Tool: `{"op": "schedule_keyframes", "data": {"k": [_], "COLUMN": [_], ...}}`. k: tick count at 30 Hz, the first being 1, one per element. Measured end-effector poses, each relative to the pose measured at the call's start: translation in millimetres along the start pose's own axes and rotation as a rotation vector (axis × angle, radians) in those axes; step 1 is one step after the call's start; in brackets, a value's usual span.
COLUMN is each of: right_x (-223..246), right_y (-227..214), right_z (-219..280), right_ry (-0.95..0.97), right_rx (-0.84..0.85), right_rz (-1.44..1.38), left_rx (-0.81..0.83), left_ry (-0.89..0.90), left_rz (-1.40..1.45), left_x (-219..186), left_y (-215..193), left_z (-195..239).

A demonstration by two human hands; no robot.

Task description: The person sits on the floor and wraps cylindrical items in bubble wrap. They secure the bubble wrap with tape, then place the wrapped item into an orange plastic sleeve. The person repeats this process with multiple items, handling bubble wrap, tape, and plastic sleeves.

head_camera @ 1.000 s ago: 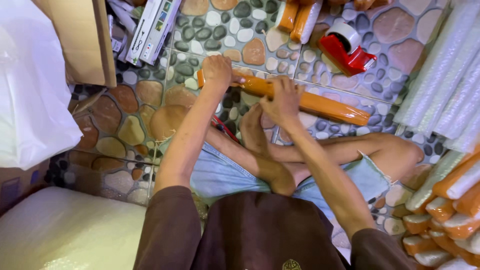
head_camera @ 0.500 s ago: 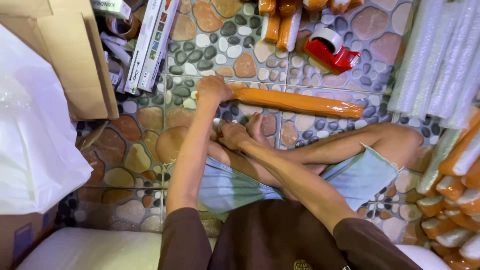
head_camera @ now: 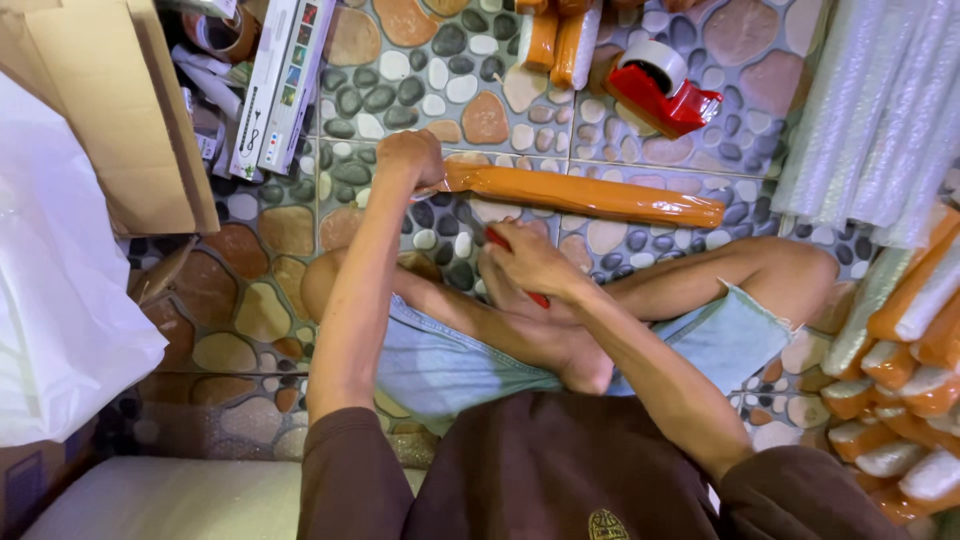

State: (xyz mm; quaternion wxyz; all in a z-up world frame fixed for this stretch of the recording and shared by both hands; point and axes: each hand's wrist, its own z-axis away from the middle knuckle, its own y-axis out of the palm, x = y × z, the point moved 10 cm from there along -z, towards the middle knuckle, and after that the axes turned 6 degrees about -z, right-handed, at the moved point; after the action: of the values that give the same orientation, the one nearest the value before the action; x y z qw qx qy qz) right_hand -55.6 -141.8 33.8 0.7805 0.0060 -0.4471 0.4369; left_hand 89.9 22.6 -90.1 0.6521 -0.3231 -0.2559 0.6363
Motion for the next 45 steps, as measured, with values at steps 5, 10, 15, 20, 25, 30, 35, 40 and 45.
{"op": "schedule_keyframes", "data": {"k": [5, 10, 15, 20, 25, 30, 35, 40, 45], "right_x": [22, -41, -36, -3, -130, -274, -272, -258, -243], "right_y": [-23, 58, 86, -28, -158, -198, -203, -202, -225], "right_z": [-9, -134, -103, 10, 72, 55, 63, 102, 178], "right_ry": [0.100, 0.194, 0.171, -0.366, -0.312, 0.328, 0.236, 0.218, 0.067], "right_rx": [-0.154, -0.213, 0.001, -0.494, -0.849, -0.372, -0.459, -0.559, -0.870], "right_rz": [0.061, 0.117, 0.197, 0.024, 0.459, 0.479, 0.451, 0.450, 0.458], "left_rx": [-0.006, -0.051, -0.500, -0.898, -1.218, -1.363, -1.329, -1.354, -1.346], "left_ry": [-0.011, -0.053, -0.208, -0.215, -0.059, -0.084, -0.111, -0.328, -0.322], "left_rz": [0.016, -0.009, -0.007, 0.351, 0.304, -0.130, 0.147, 0.426, 0.458], "left_x": [1, -11, 18, 11, -24, -50, -21, 32, 44], "left_y": [-4, -23, -30, -52, 0, 7, 20, 11, 29], "left_z": [12, 38, 71, 131, 81, 78, 79, 143, 172]}}
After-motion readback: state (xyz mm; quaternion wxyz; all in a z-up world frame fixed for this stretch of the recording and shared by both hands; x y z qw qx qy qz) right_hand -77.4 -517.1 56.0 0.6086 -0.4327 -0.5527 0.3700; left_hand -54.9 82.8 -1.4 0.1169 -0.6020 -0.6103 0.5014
